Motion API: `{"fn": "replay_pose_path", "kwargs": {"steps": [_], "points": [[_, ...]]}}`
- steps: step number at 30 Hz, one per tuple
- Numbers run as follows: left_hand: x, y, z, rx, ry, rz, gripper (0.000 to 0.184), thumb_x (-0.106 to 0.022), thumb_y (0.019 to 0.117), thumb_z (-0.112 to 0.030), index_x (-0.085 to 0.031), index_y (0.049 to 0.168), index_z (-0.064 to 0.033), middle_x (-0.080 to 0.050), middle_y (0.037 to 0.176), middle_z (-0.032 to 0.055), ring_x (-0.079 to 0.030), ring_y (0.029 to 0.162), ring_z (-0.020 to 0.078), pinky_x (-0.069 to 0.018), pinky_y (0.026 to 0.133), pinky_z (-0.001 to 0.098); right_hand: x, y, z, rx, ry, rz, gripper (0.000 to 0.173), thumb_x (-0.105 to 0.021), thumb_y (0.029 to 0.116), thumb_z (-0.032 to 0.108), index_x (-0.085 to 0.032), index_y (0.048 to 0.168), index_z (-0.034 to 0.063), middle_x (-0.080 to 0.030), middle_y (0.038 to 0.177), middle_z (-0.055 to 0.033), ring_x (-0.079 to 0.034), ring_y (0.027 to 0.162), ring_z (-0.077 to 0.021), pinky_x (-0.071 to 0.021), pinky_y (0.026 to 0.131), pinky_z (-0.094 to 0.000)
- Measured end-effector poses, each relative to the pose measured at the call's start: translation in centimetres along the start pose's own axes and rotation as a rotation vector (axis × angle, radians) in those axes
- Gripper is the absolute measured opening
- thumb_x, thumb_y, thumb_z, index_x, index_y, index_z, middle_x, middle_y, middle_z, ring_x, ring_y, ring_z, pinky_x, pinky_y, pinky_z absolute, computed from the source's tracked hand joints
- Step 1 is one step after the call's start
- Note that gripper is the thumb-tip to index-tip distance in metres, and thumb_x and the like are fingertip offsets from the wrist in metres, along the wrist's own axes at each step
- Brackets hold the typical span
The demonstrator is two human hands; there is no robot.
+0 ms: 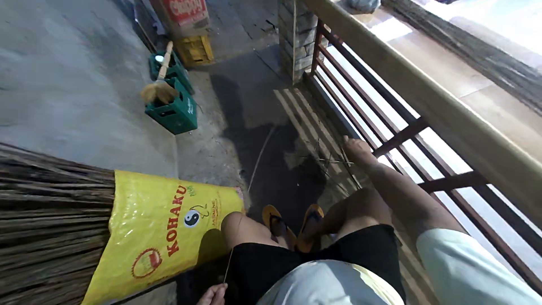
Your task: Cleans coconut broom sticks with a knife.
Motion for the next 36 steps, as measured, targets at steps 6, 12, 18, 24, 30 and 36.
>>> {"fn": "replay_pose_path", "kwargs": {"steps": [6, 12, 18, 24, 30, 36], "points": [[-3.3, 1.1, -2.1, -0.036, -0.04, 0.001, 0.019, -0.05, 0.1032, -0.008, -0.063, 0.11, 0.0037, -0.054, 0.069, -0.0056, -0.047, 0.054, -0.0004, -0.0407, 0.051, 0.0163, -0.5, -2.0, -1.6, 0.014, -0.062, 0.032, 0.022, -0.056, 0.1004, 0.007, -0.069, 0.114, -0.0042, -0.068, 0.117, -0.0265, -0.066, 0.11, -0.0467, -0.0525, 0.087, -0.0658], [-4.2, 1.1, -2.9, -0.051, -0.073, -0.013, 0.02, -0.05, 0.1034, -0.008, -0.064, 0.11, 0.0035, -0.055, 0.069, -0.0055, -0.047, 0.053, -0.0004, -0.0401, 0.05, 0.0158, -1.8, -1.5, -5.3, 0.009, 0.074, 0.021, 0.049, -0.051, 0.1058, 0.021, -0.045, 0.149, -0.0021, -0.058, 0.136, -0.0299, -0.058, 0.125, -0.0493, -0.046, 0.099, -0.0692], [-4.9, 1.4, -2.3, -0.046, -0.076, 0.003, 0.019, -0.051, 0.1031, -0.008, -0.064, 0.111, 0.0041, -0.054, 0.067, -0.0049, -0.046, 0.052, 0.0001, -0.0398, 0.048, 0.0159, -1.5, -3.2, -4.7, -0.026, -0.078, 0.267, 0.032, -0.056, 0.1032, 0.021, -0.068, 0.122, -0.0015, -0.065, 0.128, -0.0262, -0.059, 0.122, -0.047, -0.0447, 0.099, -0.0688], [-4.9, 1.3, -2.6, -0.058, -0.064, -0.009, 0.02, -0.05, 0.1038, -0.008, -0.064, 0.111, 0.0039, -0.054, 0.068, -0.0046, -0.046, 0.052, 0.0001, -0.0399, 0.049, 0.0162, -3.7, -0.5, -9.8, -0.091, 0.124, 0.149, 0.034, -0.06, 0.1017, 0.028, -0.07, 0.116, -0.0012, -0.067, 0.12, -0.0266, -0.063, 0.116, -0.0464, -0.0472, 0.095, -0.0711], [-6.3, 1.2, -3.2, -0.091, -0.096, -0.022, 0.02, -0.051, 0.1027, -0.006, -0.064, 0.112, 0.0051, -0.055, 0.071, -0.0033, -0.047, 0.054, 0.0007, -0.0402, 0.051, 0.0169, -2.0, -4.7, -5.3, 0.222, 0.736, 0.174, 0.027, -0.056, 0.1067, 0.019, -0.065, 0.12, -0.0025, -0.069, 0.102, -0.0199, -0.068, 0.082, -0.0293, -0.0583, 0.076, -0.0492], [-8.0, 2.2, -6.2, -0.201, -0.102, -0.057, 0.018, -0.054, 0.1018, -0.008, -0.066, 0.108, 0.0034, -0.056, 0.07, -0.0039, -0.047, 0.054, 0.0002, -0.0403, 0.05, 0.0166, -2.6, -16.3, 7.5, 0.567, 1.12, 0.372, 0.036, -0.053, 0.1067, 0.023, -0.059, 0.134, -0.0002, -0.067, 0.094, -0.0089, -0.059, 0.067, -0.0112, -0.0528, 0.062, -0.0298]]}}
Point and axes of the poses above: each hand's wrist, its own y-axis towards the middle knuckle, its own x-axis out of the back of the hand, z = x × y, the point moved 2 cm from there along y, towards the middle knuckle
